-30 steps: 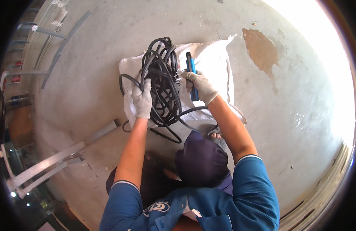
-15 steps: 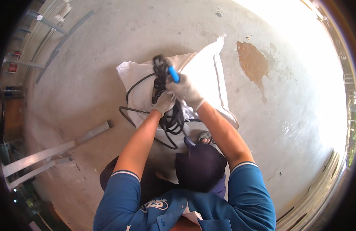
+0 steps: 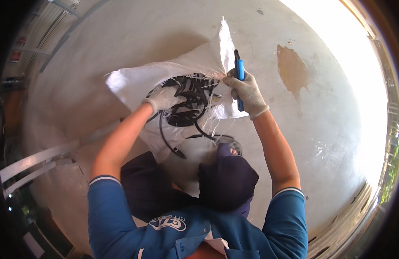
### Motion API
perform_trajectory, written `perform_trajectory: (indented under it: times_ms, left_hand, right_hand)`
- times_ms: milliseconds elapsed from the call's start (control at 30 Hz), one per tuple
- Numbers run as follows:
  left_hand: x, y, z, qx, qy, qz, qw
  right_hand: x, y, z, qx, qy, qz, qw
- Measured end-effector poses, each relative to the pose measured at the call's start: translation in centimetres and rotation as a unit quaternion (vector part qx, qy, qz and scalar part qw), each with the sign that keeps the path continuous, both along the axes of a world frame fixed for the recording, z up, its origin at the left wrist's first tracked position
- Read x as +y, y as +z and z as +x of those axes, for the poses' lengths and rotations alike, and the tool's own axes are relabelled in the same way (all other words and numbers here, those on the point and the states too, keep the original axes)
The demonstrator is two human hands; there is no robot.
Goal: The person uses a handheld tool to apply a black strip along the edge of a long wooden plank, then wraps the plank with clear plastic film. The person coils the tool's cable and places it in a white bag before wrapping the plank.
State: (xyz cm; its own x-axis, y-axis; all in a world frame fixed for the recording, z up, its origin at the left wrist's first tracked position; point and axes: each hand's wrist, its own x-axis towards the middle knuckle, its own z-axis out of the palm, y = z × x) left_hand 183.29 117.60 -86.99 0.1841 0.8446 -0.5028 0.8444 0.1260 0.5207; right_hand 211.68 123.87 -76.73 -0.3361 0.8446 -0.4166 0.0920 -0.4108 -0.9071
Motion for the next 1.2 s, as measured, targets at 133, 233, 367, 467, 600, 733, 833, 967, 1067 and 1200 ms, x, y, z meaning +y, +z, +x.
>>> perform_trajectory:
  times_ms: [133, 233, 367, 467, 600, 733, 833, 967, 1067, 1200]
  left_hand:
    - [-3.7, 4.3, -3.3, -0.119, 0.057, -0.026, 0.991]
    - [-5.6, 2.9, -3.1, -0.13, 0.053, -0.047, 0.989]
    - [-6.8, -2.6, 2.9, -0.026, -0.075, 0.099, 0.992]
    - [-5.9, -3.8, 4.3, -0.041, -0.036, 0.055, 0.997]
    - [-3.8, 1.0, -2.6, -0.241, 0.179, -0.165, 0.939]
    - [-1.5, 8.2, -9.6, -0.391, 0.411, 0.047, 0.822]
    - [-0.6, 13.8, -11.9, -0.428, 0.45, 0.133, 0.772]
    - [-0.2, 21.4, -12.8, -0.438, 0.332, 0.21, 0.808]
    - [-2.0, 24.7, -11.8, -0.246, 0.263, 0.17, 0.917]
    - [-3.1, 25.3, -9.6, -0.172, 0.085, -0.02, 0.981]
  right_hand:
    - [0.8, -2.0, -2.9, 0.026, 0.04, 0.005, 0.999]
    - [1.8, -1.9, -3.6, 0.032, 0.005, 0.01, 0.999]
    - [2.3, -2.5, -3.6, 0.048, -0.006, -0.018, 0.999]
    - [2.4, -3.8, -2.3, 0.055, -0.026, 0.001, 0.998]
    - [3.1, -5.7, -0.1, 0.039, -0.061, -0.029, 0.997]
    - [3.7, -7.6, 0.5, 0.032, -0.054, -0.038, 0.997]
    - [4.2, -8.7, 0.3, 0.028, -0.042, -0.027, 0.998]
    - [4.6, -10.1, 0.5, 0.027, -0.033, 0.003, 0.999]
    - [4.9, -11.0, 0.5, 0.005, -0.057, -0.02, 0.998]
    - [5.5, -10.6, 0.1, -0.091, -0.046, -0.006, 0.995]
